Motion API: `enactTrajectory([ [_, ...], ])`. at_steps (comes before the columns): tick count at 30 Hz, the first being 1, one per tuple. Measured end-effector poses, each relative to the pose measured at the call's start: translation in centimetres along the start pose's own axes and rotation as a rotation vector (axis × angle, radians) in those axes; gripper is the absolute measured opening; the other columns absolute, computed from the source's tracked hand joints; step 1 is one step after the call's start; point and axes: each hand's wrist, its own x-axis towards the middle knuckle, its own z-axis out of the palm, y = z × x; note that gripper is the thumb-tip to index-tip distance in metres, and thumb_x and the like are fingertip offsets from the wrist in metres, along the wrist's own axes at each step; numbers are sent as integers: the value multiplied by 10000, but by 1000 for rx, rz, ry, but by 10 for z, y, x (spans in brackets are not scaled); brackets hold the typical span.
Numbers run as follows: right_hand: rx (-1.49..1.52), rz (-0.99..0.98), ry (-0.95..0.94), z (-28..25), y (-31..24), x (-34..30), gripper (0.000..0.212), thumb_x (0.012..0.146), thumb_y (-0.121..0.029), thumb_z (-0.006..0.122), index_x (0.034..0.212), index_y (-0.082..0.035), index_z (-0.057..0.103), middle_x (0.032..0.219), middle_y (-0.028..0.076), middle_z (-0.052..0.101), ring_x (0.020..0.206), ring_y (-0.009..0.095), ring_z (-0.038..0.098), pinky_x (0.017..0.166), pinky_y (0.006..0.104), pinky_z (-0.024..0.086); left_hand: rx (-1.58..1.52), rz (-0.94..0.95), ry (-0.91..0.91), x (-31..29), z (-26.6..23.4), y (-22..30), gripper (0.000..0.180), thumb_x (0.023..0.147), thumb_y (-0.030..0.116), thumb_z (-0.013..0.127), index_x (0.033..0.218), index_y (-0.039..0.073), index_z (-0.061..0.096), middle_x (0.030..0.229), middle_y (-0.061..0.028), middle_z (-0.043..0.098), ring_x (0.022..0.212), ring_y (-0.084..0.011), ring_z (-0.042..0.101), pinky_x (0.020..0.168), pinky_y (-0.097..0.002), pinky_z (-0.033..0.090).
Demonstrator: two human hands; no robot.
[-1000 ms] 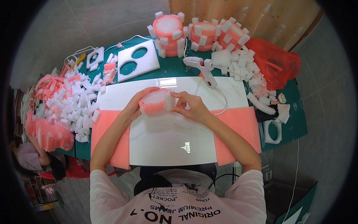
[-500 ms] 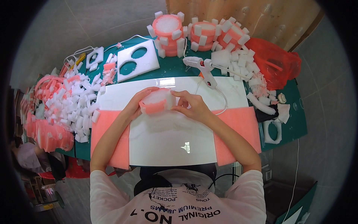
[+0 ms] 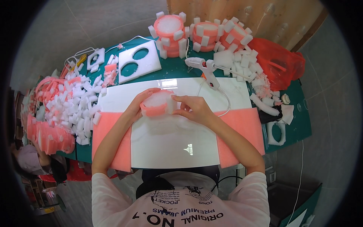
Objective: Using a hot glue gun to assemble small pink and white foam pieces into cylindrical structures.
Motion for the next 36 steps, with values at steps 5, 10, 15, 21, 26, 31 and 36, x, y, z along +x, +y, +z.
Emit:
enactTrajectory([
  [5,-46,-37,6,-1,-2,2,466,607,-187,757,1033,-77,604,596,29,546,471,114,487,439,222,406,-22,-19,-34,-1,1,2,373,856,172,462,1172,-26,455,1181,-149,478,1073,-207,492,908,-294,410],
  [10,-106,-146,19,0,-1,2,484,596,-185,776,1023,-52,591,538,18,514,439,111,475,411,206,391,-19,-22,-57,-2,2,3,369,859,155,454,1179,-28,448,1183,-152,478,1075,-203,493,904,-290,418],
  [15,-84,-90,27,1,-3,2,480,619,-179,761,1050,-61,587,561,20,523,458,111,481,427,211,406,-24,-3,-61,-2,2,3,366,860,152,453,1178,-29,446,1180,-156,476,1073,-205,495,902,-293,421],
  [21,-39,-5,1,0,-3,0,483,645,-173,743,1089,-85,574,570,17,518,471,109,481,448,210,426,16,-1,-24,-2,4,3,449,826,227,486,1189,-29,427,1188,-161,470,1074,-218,488,912,-316,407],
  [26,-24,13,-9,1,-1,0,484,646,-180,742,1091,-97,569,567,16,517,470,109,482,446,211,423,-45,-12,-58,-1,1,3,391,859,158,460,1197,-34,418,1184,-157,469,1069,-211,498,895,-300,430],
  [31,-25,4,-5,1,-1,-1,473,645,-192,744,1077,-96,574,565,17,518,464,107,479,438,211,413,-12,-3,-56,-2,3,3,424,841,171,481,1205,-32,407,1201,-158,456,1078,-215,488,906,-306,417],
  [36,-25,4,-7,1,-1,0,474,644,-193,744,1076,-96,574,563,18,519,462,108,478,435,213,407,-37,-2,-80,-1,-1,1,431,839,139,504,1214,-38,389,1187,-157,466,1076,-213,496,899,-313,433],
])
